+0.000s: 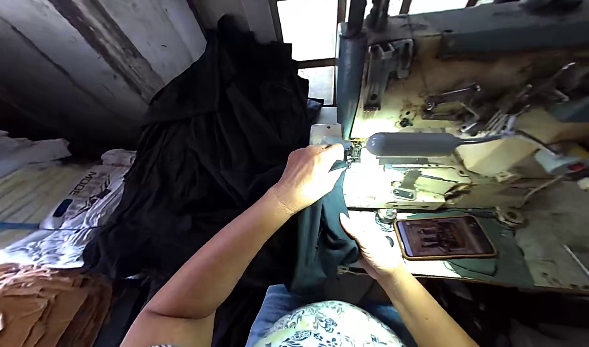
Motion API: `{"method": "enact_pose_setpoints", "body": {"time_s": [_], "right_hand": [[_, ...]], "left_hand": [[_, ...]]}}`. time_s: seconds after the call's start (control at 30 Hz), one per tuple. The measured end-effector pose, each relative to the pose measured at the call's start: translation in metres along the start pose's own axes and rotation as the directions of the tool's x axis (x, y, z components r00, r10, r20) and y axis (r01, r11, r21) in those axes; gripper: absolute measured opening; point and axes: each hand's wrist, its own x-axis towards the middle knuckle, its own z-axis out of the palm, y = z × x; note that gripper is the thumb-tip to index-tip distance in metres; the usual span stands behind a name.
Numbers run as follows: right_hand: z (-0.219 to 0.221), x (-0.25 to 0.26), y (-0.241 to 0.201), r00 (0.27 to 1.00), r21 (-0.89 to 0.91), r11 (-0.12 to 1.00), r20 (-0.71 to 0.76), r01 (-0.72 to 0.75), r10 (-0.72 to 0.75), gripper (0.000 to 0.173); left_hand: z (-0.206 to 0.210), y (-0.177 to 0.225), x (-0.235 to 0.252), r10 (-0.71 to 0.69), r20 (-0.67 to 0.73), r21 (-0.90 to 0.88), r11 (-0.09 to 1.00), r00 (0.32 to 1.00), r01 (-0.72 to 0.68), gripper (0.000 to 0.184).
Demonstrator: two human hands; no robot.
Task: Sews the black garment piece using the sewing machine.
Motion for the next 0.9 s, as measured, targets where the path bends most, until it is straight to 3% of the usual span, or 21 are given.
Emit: {"method": "enact_pose_setpoints", "body": {"time_s": [0.07,0.13,0.17,0.27,0.33,0.47,0.57,0.63,0.73,0.8,0.9], "right_hand": [[-0.014,0.001,0.001,0.998,-0.166,0.986,-0.055,0.026,-0.036,0.024],[-0.022,0.006,0.0,0.987,-0.23,0.972,-0.136,0.058,-0.091,0.024],[-0.025,0.01,-0.001,0.977,-0.244,0.967,-0.179,0.073,-0.119,0.025],[-0.024,0.022,-0.002,0.923,-0.299,0.939,-0.284,0.17,-0.258,0.028],[-0.023,0.028,0.003,0.887,-0.359,0.897,-0.28,0.259,-0.369,0.029],[-0.027,0.024,0.009,0.873,-0.417,0.853,-0.226,0.313,-0.431,0.031],[-0.031,0.022,0.011,0.893,-0.427,0.848,-0.168,0.315,-0.417,0.031],[-0.027,0.022,0.01,0.918,-0.468,0.839,-0.127,0.279,-0.377,0.032],[-0.015,0.012,0.02,0.963,-0.496,0.837,-0.006,0.23,-0.268,0.029],[-0.011,0.004,0.031,0.975,-0.421,0.88,0.073,0.219,-0.208,0.028],[-0.009,0.002,0.039,0.966,-0.349,0.901,0.055,0.257,-0.255,0.029]], "left_hand": [[0.005,0.005,0.01,-0.124,0.139,0.085,0.99,0.982,0.113,0.012],[0.003,0.009,0.028,-0.313,0.325,0.16,0.948,0.892,0.275,0.016],[0.005,0.004,0.037,-0.339,0.363,0.171,0.94,0.868,0.296,0.018],[0.023,-0.02,0.057,-0.266,0.34,0.045,0.963,0.902,0.267,0.026],[0.032,-0.034,0.069,-0.249,0.348,-0.058,0.956,0.904,0.286,0.032],[0.034,-0.048,0.072,-0.216,0.366,-0.207,0.929,0.905,0.305,0.037],[0.027,-0.06,0.061,-0.078,0.355,-0.246,0.954,0.932,0.174,0.02],[0.02,-0.065,0.046,-0.02,0.34,-0.255,0.96,0.94,0.113,0.019],[0.005,-0.07,0.012,-0.042,0.332,-0.287,0.947,0.942,0.143,0.017],[-0.006,-0.067,-0.005,-0.046,0.307,-0.289,0.947,0.951,0.139,0.016],[-0.004,-0.049,-0.01,0.0,0.152,-0.28,0.959,0.988,0.043,0.015]]}}
